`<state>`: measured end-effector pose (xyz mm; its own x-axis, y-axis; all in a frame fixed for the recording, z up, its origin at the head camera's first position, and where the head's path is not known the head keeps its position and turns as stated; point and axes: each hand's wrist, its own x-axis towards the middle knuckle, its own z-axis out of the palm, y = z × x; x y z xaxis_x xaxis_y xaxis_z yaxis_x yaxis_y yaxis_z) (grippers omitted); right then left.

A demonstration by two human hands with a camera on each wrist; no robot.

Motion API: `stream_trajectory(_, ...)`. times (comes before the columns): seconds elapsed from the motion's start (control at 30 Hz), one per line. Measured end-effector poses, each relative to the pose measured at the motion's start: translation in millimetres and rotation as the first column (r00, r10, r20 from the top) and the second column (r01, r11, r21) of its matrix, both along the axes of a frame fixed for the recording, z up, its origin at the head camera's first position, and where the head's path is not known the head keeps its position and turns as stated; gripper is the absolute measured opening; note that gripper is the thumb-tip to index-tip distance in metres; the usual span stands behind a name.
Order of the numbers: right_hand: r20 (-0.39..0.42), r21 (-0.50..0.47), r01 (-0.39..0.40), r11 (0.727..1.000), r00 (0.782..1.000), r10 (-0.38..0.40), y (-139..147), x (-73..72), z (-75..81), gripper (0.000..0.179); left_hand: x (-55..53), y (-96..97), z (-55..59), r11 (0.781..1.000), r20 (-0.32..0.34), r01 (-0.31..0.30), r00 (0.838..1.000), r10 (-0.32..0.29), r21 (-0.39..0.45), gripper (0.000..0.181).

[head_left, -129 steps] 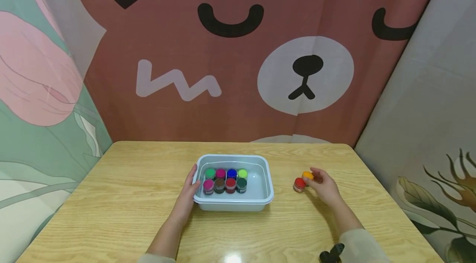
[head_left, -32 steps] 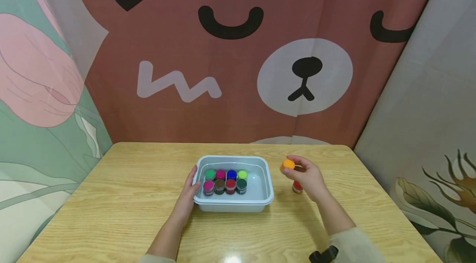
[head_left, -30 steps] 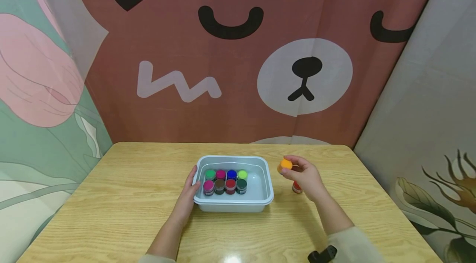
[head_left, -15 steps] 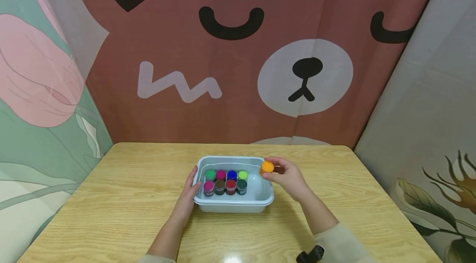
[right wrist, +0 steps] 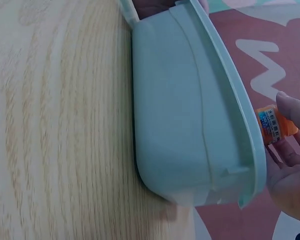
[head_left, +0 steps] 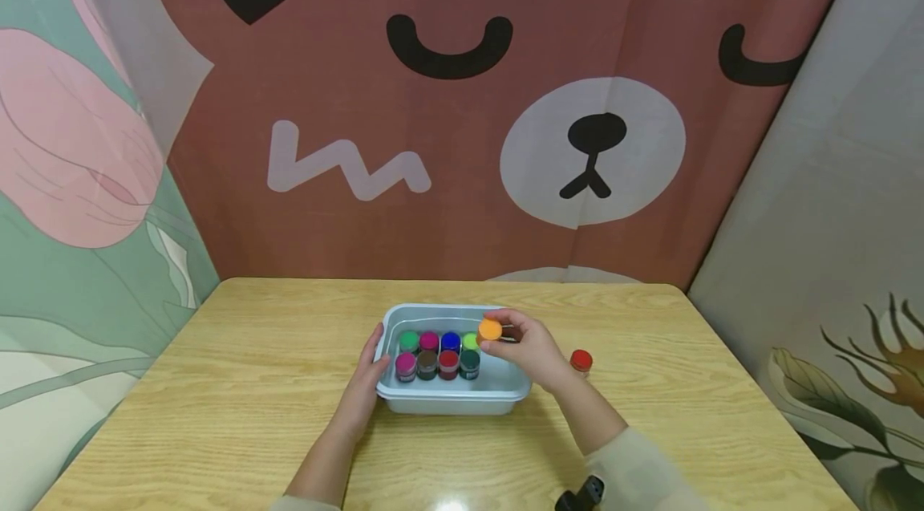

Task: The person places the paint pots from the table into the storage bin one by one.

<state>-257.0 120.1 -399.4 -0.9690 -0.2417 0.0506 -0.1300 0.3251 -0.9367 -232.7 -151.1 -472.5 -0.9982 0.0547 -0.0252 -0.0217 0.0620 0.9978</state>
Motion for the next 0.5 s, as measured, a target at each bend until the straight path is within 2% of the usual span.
stream_trajectory(0.27, -0.02, -0.034, -0.045, 0.998, 0.999, 0.045, -15, -2.0, -6.0, 0.05, 0.2, -0.1, 0.0, 1.0, -0.002, -0.003, 1.0, 0.003, 0.0, 0.059)
stream_trajectory(0.5, -0.043, -0.036, -0.073, 0.997, 0.997, 0.071, -26, -2.6, -11.6, 0.041, 0.0, 0.0, -0.1, 1.0, 0.001, -0.005, 1.0, 0.005, -0.001, 0.059)
